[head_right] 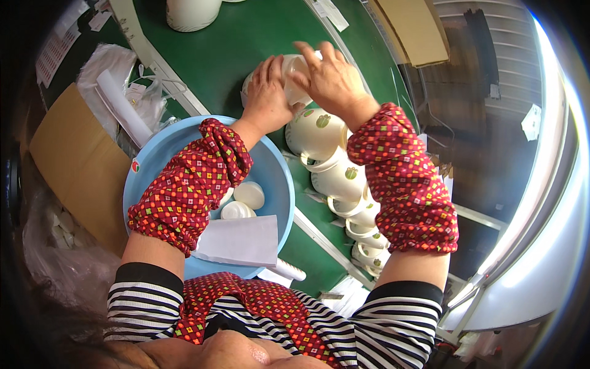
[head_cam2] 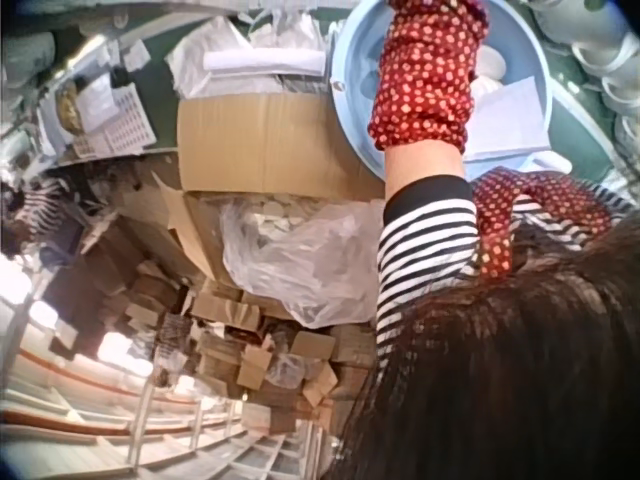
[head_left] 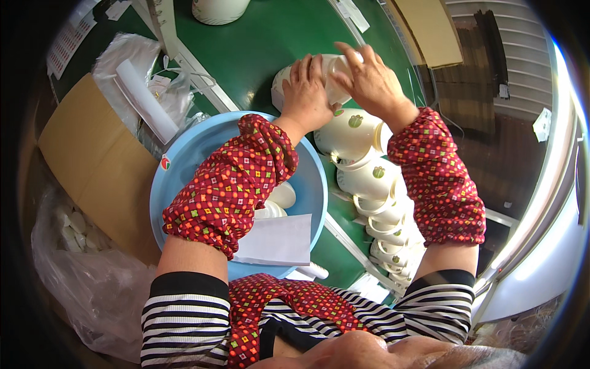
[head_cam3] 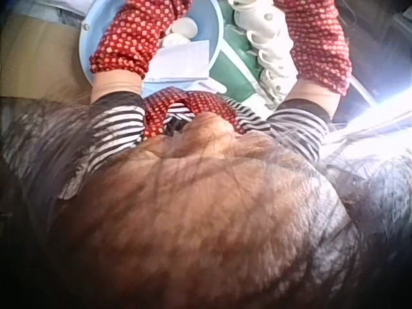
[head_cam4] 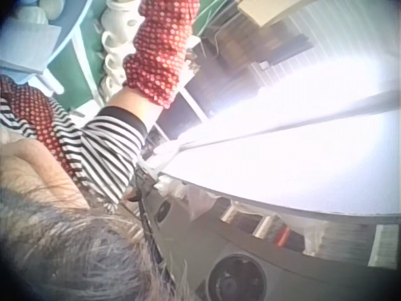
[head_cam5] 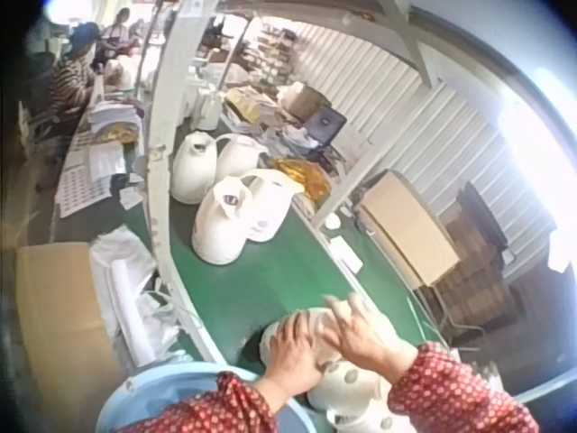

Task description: The person assembles white ceramic kettles by attaching lids and applying decorative stickers. They pick up each kettle, place a lid on top, and then affix a sticker to the body before setting the finished unit aside on the conveyor.

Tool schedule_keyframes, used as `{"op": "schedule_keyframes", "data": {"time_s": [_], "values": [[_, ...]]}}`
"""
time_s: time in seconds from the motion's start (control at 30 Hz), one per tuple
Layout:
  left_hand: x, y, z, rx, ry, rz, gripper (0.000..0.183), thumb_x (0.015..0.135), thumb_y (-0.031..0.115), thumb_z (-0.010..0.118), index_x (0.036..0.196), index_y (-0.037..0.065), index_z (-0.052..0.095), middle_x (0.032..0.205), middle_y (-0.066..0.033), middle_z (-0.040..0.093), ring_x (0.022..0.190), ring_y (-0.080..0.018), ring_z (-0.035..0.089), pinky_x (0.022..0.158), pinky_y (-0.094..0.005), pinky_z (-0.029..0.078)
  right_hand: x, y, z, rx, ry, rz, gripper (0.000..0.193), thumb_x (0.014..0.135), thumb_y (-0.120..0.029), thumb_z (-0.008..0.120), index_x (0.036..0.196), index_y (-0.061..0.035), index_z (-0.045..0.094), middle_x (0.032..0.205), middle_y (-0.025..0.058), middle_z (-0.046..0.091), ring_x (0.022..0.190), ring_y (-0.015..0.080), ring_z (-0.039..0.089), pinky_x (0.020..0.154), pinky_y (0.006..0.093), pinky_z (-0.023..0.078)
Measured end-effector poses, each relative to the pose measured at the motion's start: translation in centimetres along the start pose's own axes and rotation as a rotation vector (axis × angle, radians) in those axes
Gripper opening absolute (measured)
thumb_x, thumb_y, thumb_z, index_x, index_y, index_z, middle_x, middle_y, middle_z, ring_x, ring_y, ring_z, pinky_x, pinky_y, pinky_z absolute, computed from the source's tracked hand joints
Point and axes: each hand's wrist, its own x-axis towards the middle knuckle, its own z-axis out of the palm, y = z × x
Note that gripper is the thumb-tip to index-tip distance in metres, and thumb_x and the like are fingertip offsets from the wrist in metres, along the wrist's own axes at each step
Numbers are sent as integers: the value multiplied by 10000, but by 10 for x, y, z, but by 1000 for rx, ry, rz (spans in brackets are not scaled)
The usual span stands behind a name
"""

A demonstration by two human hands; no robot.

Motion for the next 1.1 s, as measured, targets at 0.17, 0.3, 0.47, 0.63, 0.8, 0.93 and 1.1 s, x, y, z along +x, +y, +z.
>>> {"op": "schedule_keyframes", "data": {"time_s": [0.17, 0.3, 0.47, 0.63, 0.8, 0.93, 1.1], "values": [[-2, 7, 1, 54, 73, 44, 988, 741, 308, 887, 1497, -19, 342, 1494, -254, 427, 1423, -426, 391, 1200, -517, 325, -4, 41, 22, -4, 157, -416, 521, 957, -458, 653, 1403, -220, 528, 1224, 171, 551, 962, 387, 673, 793, 461, 595], [0, 3, 5, 3, -25, 7, 1057, 752, 328, 877, 1555, 55, 247, 1581, -225, 299, 1482, -440, 287, 1128, -651, 337, -10, 16, 52, -71, 149, -82, 425, 981, -385, 611, 1322, -133, 574, 1228, 163, 556, 1044, 356, 645, 735, 419, 613], [2, -14, 11, 118, 30, 133, 1028, 755, 352, 876, 1519, -9, 290, 1535, -268, 364, 1469, -451, 306, 1192, -562, 310, -4, -25, 40, -301, 128, 104, 522, 989, -453, 599, 1353, -88, 519, 1205, 202, 541, 929, 396, 699, 577, 418, 592], [-3, -9, 12, 97, 44, 165, 1017, 759, 358, 878, 1510, -21, 308, 1514, -262, 399, 1449, -445, 343, 1214, -525, 301, -17, 11, 44, -156, 258, -213, 572, 967, -484, 625, 1377, -103, 510, 1171, 183, 535, 897, 376, 704, 654, 413, 596], [4, -12, 11, 366, 72, 335, 879, 808, 392, 829, 1446, -41, 407, 1481, -230, 440, 1411, -436, 377, 1184, -521, 320, -12, -26, 46, -126, 302, 118, 556, 963, -497, 618, 1234, -15, 555, 1067, 246, 577, 663, 361, 685, 561, 417, 577], [8, 2, -5, 201, -66, 247, 798, 816, 377, 831, 1394, -36, 468, 1406, -222, 503, 1341, -421, 450, 1120, -496, 386, -15, -33, 53, 109, 320, 407, 635, 952, -532, 638, 1271, 6, 532, 1123, 279, 580, 781, 421, 701, 641, 471, 593], [-32, 12, -104, 6, -401, 201, 699, 825, 358, 833, 1330, -29, 545, 1313, -212, 582, 1252, -402, 542, 1041, -466, 469, -83, -85, 24, 250, 488, 204, 554, 867, -259, 777, 1289, 6, 535, 1143, 244, 571, 1035, 428, 622, 862, 469, 538]]}}
